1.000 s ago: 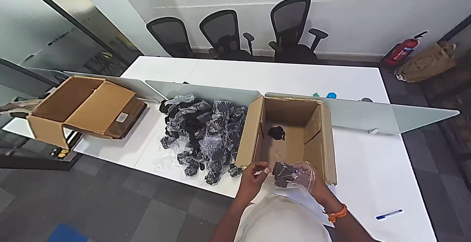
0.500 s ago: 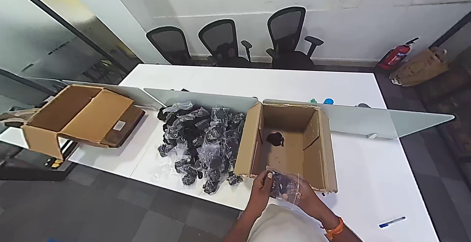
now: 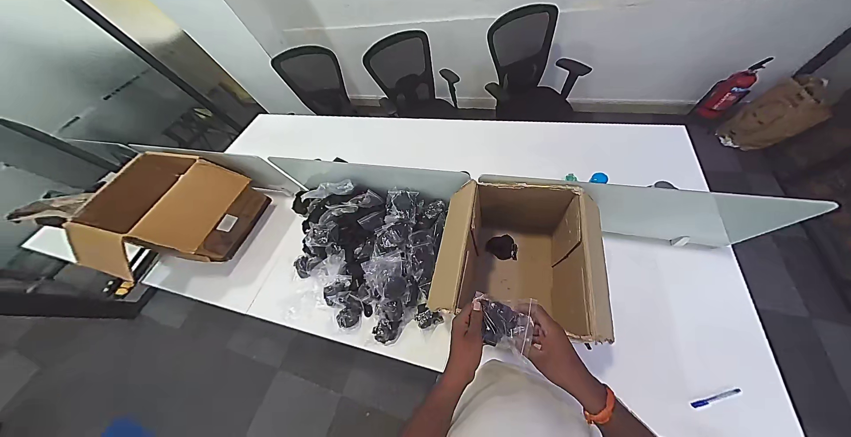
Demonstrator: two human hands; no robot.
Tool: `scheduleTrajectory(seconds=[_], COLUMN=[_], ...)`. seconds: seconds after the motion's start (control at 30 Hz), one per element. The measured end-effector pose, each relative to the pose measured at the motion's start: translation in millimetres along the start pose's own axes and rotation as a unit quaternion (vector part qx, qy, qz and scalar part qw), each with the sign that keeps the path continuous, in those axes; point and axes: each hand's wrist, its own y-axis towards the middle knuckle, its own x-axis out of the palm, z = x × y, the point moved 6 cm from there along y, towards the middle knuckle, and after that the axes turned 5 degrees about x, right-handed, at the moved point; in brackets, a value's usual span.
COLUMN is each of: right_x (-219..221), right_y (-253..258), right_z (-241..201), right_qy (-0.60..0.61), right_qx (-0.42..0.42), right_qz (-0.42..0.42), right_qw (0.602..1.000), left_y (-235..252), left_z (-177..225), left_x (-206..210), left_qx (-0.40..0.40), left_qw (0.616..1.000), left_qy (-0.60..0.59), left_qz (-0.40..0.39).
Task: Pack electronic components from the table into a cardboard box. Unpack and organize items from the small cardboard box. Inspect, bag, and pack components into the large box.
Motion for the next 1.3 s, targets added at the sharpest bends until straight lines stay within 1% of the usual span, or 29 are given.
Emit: scheduleTrajectory(seconds=[0.13,0.27,0.33,0.43,0.5,0.57,0.67,0.73,0.8,0.87,0.93,1.0,1.03,1.17,1.23,1.3], right_x=[-0.4,1.5,0.5,-4.1,-4.9,-5.9,-5.7,-5.0,-4.8,-4.5,-3.6,0.6,3.7,10.4,8.4,5.3], right_y=[-1.0,-3.3,-4.6,-6.7,-6.7,-4.7,-1.6,-0.3,-1.1,-1.0,1.0,2.1,1.7,-2.0,-4.3,-4.5], right_z=[-1.0,2.6,4.0,2.1,2.0,2.4,-0.3,-2.2,-1.9,-0.4,3.0,9.1,12.6,18.9,17.6,13.6], right_qy=[-0.004,-0.054,-0.086,-0.125,-0.13,-0.102,0.036,0.143,0.182,0.159,0.092,0.03,0.019,0.055,0.088,0.091], right_qx=[-0.021,-0.058,-0.07,-0.117,-0.128,-0.106,-0.037,-0.009,-0.009,-0.009,-0.003,0.01,0.015,0.016,0.02,0.016], right_qz=[-0.008,-0.009,0.018,0.09,0.098,0.09,0.033,-0.016,-0.039,-0.024,-0.001,-0.006,-0.018,-0.035,-0.016,0.005], right_qw=[1.0,0.997,0.994,0.981,0.978,0.985,0.998,0.99,0.982,0.987,0.996,0.999,1.0,0.998,0.996,0.996], left_y=[0.3,2.2,2.9,2.4,3.0,3.7,4.4,5.9,5.8,3.6,1.5,-0.7,-1.5,-2.6,-2.8,-3.1], left_z=[2.7,10.6,11.0,10.4,11.7,12.0,9.2,7.4,7.0,7.8,8.1,8.3,8.6,9.0,10.5,12.8], left_x=[-0.1,-1.6,-0.8,1.7,2.2,2.6,1.9,0.9,0.0,0.9,4.0,6.5,7.3,4.7,3.2,2.6], left_qx=[0.001,0.027,0.026,0.021,0.03,0.042,0.048,0.044,0.04,0.045,0.05,0.05,0.051,0.05,0.054,0.063], left_qw=[1.0,0.999,0.999,0.999,0.998,0.997,0.996,0.995,0.994,0.994,0.994,0.994,0.994,0.992,0.991,0.99], left_qy=[-0.009,-0.002,0.009,0.012,0.029,0.043,0.063,0.081,0.093,0.092,0.091,0.089,0.087,0.108,0.117,0.12], left_qz=[0.024,0.03,0.036,0.045,0.05,0.048,0.039,0.034,0.031,0.032,0.032,0.03,0.03,0.032,0.031,0.032])
